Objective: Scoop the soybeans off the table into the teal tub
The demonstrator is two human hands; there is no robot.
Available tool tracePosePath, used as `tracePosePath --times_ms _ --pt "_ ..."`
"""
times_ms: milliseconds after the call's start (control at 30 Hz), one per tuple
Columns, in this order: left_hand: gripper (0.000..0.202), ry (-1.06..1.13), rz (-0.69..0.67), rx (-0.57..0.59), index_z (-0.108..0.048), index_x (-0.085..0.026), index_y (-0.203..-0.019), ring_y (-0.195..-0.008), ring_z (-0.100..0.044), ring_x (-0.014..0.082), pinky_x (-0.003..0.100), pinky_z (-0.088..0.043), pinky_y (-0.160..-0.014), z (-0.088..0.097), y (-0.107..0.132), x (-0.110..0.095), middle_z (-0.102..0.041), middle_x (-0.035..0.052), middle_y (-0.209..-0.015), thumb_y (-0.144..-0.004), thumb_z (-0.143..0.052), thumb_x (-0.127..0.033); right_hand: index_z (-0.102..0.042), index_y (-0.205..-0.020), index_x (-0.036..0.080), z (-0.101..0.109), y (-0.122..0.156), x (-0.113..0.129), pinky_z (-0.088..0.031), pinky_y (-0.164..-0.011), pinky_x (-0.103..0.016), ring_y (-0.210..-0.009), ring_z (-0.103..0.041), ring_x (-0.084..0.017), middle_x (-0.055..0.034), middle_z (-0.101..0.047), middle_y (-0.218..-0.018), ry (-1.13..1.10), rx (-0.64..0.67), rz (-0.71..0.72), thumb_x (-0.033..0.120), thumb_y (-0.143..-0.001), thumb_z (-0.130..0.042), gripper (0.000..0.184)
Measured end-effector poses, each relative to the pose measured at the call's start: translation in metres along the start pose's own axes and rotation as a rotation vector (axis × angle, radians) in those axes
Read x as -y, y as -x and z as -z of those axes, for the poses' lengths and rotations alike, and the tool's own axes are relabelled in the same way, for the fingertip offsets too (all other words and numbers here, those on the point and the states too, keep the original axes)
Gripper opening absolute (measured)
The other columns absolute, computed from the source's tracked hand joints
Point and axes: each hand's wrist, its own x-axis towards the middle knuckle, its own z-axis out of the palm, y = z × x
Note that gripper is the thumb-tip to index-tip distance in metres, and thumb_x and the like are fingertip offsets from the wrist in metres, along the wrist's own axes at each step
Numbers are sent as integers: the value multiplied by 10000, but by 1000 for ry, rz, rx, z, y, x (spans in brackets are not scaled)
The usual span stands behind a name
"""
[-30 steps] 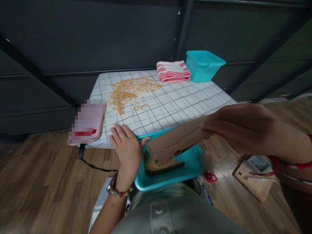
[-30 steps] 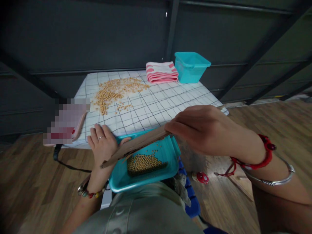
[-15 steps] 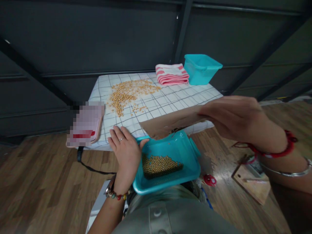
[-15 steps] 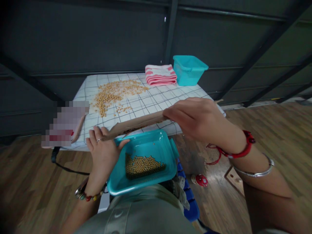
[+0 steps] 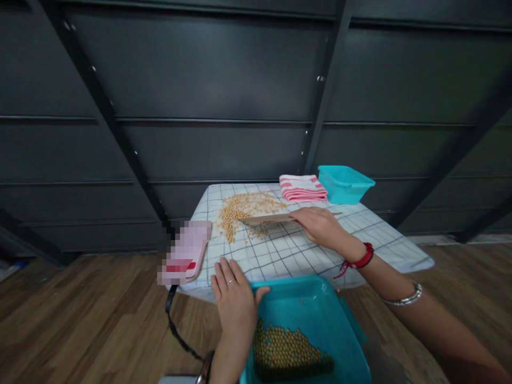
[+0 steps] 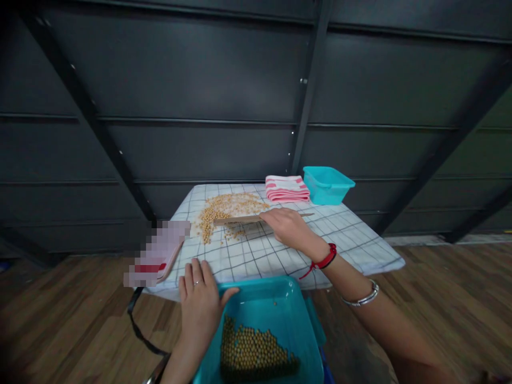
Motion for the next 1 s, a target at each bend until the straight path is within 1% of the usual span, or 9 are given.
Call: tracePosePath --times_ms 67,167,300,433,567,700,867,1000 --pt "871 -18 -5 2 -435 73 -1218 -1222 -379 428 566 -306 -999 -1 0 0 -413 350 -1296 -651 -598 -567 -579 -979 110 -6 -6 -1 -464 -706 -304 -798 -597 -170 -92 -663 -875 -1 6 18 0 -713 -381 349" --pt "861 -34 -3 6 -424 81 -1223 -1221 -381 426 568 -304 -1000 -1 0 0 -420 354 -1287 -658 -604 -543 -585 -958 113 -9 -11 0 -459 -682 -297 -775 -595 -171 -87 -661 -847 -9 29 38 0 -691 -411 338" --pt "840 -67 -6 4 -442 62 -1218 -1209 -403 411 559 -325 -990 0 0 0 -434 339 -1285 -664 -592 -550 -585 -949 125 -6 -8 3 -456 -673 -295 -758 -592 -167 -76 -659 -830 -16 52 57 5 -689 -419 331" --pt "832 -72 -4 4 -451 54 -1216 -1205 -411 409 556 -330 -990 1 0 0 -438 335 -1285 -667 -586 -556 -583 -961 127 -1 -3 1 -462 -682 -305 -764 -591 -170 -79 -659 -832 -21 58 66 14 -721 -399 322" --pt "827 -48 -3 2 -449 55 -1217 -1211 -402 416 566 -337 -979 0 0 0 -431 341 -1287 -675 -575 -557 -583 -976 114 -4 -2 -3 -467 -688 -332 -788 -594 -189 -100 -660 -851 -9 57 46 10 -720 -390 338" --pt "840 -69 -14 13 -451 53 -1216 -1207 -410 412 547 -358 -970 2 -1 1 -445 332 -1279 -659 -591 -561 -592 -948 122 -6 -2 -4 -469 -659 -315 -753 -598 -181 -90 -661 -820 -1 63 45 16 -719 -410 311" --pt "871 -73 -4 40 -460 57 -1206 -1197 -420 415 540 -365 -971 8 -3 0 -449 327 -1277 -610 -647 -549 -590 -962 153 4 7 -3 -475 -668 -304 -746 -600 -167 -62 -663 -828 0 63 59 26 -728 -415 318" --pt "872 -61 -3 24 -455 66 -1206 -1196 -418 422 546 -372 -963 6 -2 0 -451 334 -1271 -611 -650 -541 -585 -955 142 13 14 -5 -479 -677 -305 -761 -606 -172 -72 -664 -841 -7 34 86 32 -753 -414 286"
